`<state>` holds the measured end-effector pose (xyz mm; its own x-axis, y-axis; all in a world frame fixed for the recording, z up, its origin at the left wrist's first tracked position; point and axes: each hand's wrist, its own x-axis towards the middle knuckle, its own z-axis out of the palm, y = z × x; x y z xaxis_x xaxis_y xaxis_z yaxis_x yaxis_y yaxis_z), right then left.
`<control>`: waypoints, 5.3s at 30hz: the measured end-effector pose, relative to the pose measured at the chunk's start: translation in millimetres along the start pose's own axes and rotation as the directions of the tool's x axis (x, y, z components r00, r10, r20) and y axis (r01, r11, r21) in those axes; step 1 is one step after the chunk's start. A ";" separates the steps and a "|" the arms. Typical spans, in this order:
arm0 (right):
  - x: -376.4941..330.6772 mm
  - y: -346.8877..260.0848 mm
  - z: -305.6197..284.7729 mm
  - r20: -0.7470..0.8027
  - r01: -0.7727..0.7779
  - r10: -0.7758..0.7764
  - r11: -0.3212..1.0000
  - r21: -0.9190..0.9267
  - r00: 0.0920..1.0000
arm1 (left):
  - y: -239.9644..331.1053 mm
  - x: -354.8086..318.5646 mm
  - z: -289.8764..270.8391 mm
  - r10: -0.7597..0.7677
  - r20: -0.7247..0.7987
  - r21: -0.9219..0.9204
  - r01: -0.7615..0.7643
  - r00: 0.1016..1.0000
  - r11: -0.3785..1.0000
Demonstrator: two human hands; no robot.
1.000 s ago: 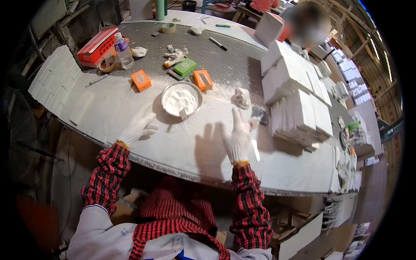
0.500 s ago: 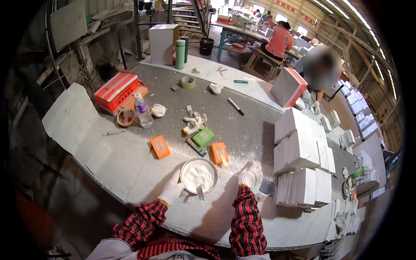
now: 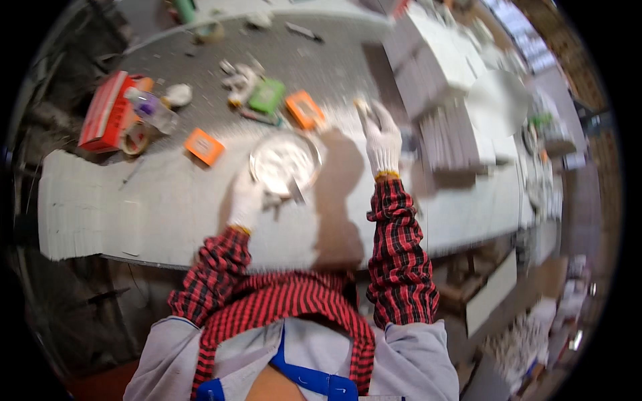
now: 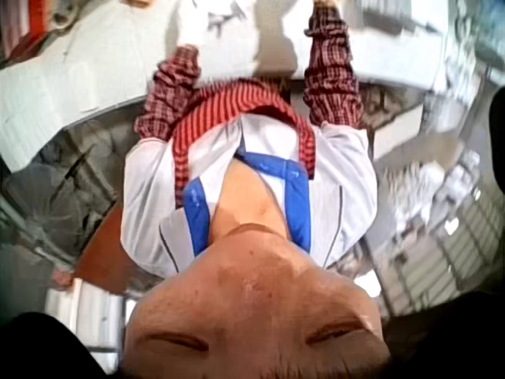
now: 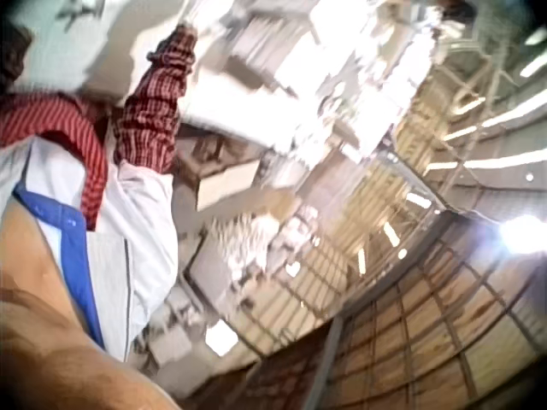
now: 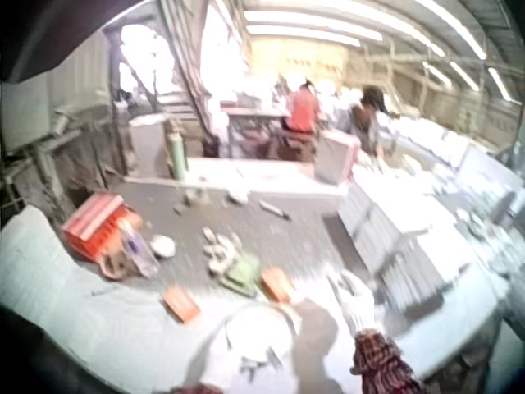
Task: The person cleans a workbench surface by spreading white powder, scrubbing with a sponge, and scraping residue with a metal tool. The person then picks up a white rectangular block from a stack.
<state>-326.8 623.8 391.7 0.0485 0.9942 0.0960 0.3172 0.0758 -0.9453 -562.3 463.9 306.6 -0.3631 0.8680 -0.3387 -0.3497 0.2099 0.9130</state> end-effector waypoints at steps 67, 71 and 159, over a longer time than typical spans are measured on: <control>-34.5 0.1 83.0 0.493 0.457 -0.174 0.706 -0.541 0.852 | -17.3 -145.6 -72.2 0.427 -0.300 0.717 -0.094 0.853 0.691; -40.8 1.3 106.5 0.688 0.624 -0.160 0.598 -0.503 0.708 | -1.2 -140.5 -62.4 -0.133 -0.370 -0.239 0.045 0.919 0.970; -178.9 -4.3 9.9 0.293 -0.258 0.258 0.965 -0.037 0.921 | -45.9 -198.5 -97.4 0.547 0.557 0.459 -0.781 0.625 0.424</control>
<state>-346.2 446.4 375.5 -0.1508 0.9574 -0.2463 0.3287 -0.1864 -0.9259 -558.2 238.1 309.8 0.0631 0.9078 0.4146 0.5314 -0.3822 0.7560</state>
